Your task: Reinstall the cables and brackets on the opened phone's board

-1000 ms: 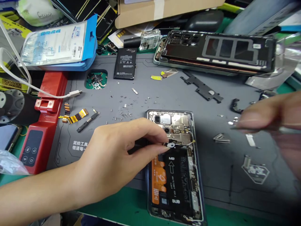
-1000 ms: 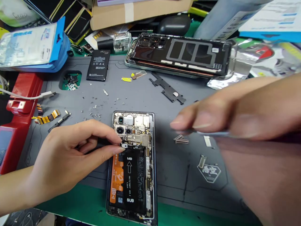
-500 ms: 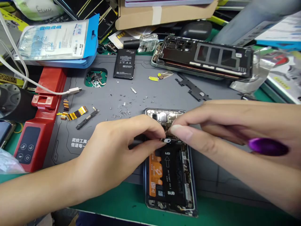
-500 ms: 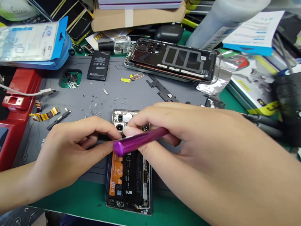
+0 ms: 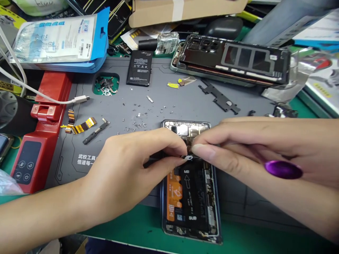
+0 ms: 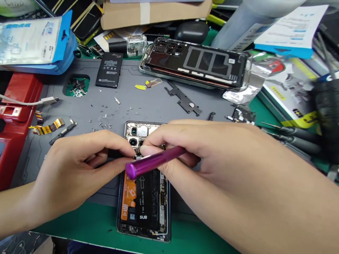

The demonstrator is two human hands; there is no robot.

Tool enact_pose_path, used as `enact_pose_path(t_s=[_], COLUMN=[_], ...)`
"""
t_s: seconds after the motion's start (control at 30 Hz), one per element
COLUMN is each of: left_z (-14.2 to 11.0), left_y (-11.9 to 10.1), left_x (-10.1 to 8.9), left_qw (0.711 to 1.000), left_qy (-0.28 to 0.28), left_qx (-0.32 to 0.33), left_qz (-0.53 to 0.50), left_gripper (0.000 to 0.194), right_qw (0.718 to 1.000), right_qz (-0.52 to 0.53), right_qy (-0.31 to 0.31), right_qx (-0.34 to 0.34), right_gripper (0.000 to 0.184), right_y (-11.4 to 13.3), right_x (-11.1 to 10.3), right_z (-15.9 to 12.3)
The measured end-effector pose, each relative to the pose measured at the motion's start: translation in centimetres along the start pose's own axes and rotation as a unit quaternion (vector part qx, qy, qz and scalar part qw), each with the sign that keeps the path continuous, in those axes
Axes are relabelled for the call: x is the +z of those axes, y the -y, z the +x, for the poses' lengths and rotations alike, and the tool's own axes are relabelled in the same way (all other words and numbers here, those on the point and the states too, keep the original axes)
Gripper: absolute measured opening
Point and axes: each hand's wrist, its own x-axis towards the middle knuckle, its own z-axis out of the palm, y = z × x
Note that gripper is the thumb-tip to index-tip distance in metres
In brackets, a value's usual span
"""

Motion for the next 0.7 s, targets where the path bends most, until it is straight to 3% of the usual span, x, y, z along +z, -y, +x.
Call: enact_pose_path(t_s=[0.07,0.27,0.7], left_z=[0.0,-0.2,-0.3], left_y=[0.1,0.1,-0.2], left_x=[0.0,-0.1,0.0], left_qw=[1.0,0.999,0.996], left_qy=[0.003,-0.006,-0.022], left_qx=[0.013,0.034,0.053], left_qz=[0.003,0.031,0.067], left_gripper=[0.013,0.009,0.008], right_qw=[1.0,0.995,0.995], right_qz=[-0.009,0.081,0.082], right_qy=[0.01,-0.035,-0.047], right_qx=[-0.005,0.035,0.041], right_gripper=[0.019,0.053,0.057], right_y=[0.1,0.5,0.0], right_x=[0.3,1.3,2.4], right_z=[0.2,1.7,2.2])
